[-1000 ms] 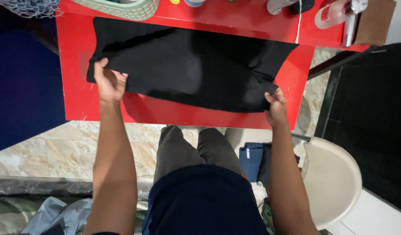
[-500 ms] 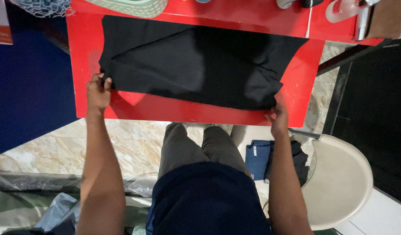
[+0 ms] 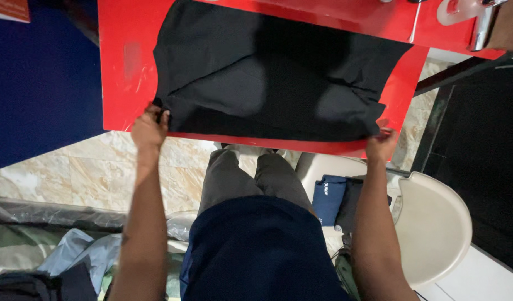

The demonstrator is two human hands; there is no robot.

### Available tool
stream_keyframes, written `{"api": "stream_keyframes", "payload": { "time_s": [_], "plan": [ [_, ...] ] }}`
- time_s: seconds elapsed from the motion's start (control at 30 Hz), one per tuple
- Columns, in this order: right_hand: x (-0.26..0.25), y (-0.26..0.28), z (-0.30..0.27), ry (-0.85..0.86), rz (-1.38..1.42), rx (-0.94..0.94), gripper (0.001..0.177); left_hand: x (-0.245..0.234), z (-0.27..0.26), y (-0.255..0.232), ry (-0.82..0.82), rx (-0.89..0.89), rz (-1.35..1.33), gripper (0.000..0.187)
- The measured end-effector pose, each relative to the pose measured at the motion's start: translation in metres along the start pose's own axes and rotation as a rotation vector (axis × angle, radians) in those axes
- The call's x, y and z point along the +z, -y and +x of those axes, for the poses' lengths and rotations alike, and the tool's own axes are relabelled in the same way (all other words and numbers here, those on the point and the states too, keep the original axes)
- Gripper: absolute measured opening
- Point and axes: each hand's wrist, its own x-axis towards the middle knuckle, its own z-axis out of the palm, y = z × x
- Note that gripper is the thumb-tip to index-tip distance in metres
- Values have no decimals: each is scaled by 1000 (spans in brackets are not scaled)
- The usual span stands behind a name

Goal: The person folds black clothing items on a red desk and then places them on a chair.

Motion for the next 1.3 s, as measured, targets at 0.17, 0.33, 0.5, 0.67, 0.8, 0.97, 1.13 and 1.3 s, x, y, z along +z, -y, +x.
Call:
{"api": "stream_keyframes", "payload": {
  "time_s": [0.17,0.33,0.5,0.67,0.8,0.97,1.13,1.3],
  "plan": [
    [-1,91,-47,-441,-252,-689,43,-12,-36,-66,-323,143,93,63],
    [44,174,-101,159,-291,-721,66,17,-28,-129,-237,596,76,52],
    [63,165,-108,535,-535,-511,93,56,-13,-140,-33,620,143,30],
    [55,132,-108,579,-602,-536,99,52,-33,-138,297,522,-2,24],
    [36,114,-116,601,-548,-563,96,37,-63,-146,493,425,13,24],
    [17,119,-115,482,-426,-540,53,27,-46,-165,549,175,-112,13],
    [29,170,-59,540,-199,-281,40,52,54,-215,-1,460,-141,43],
    [37,227,-57,818,-454,-579,80,92,129,-280,-209,524,81,65]
  ]
}}
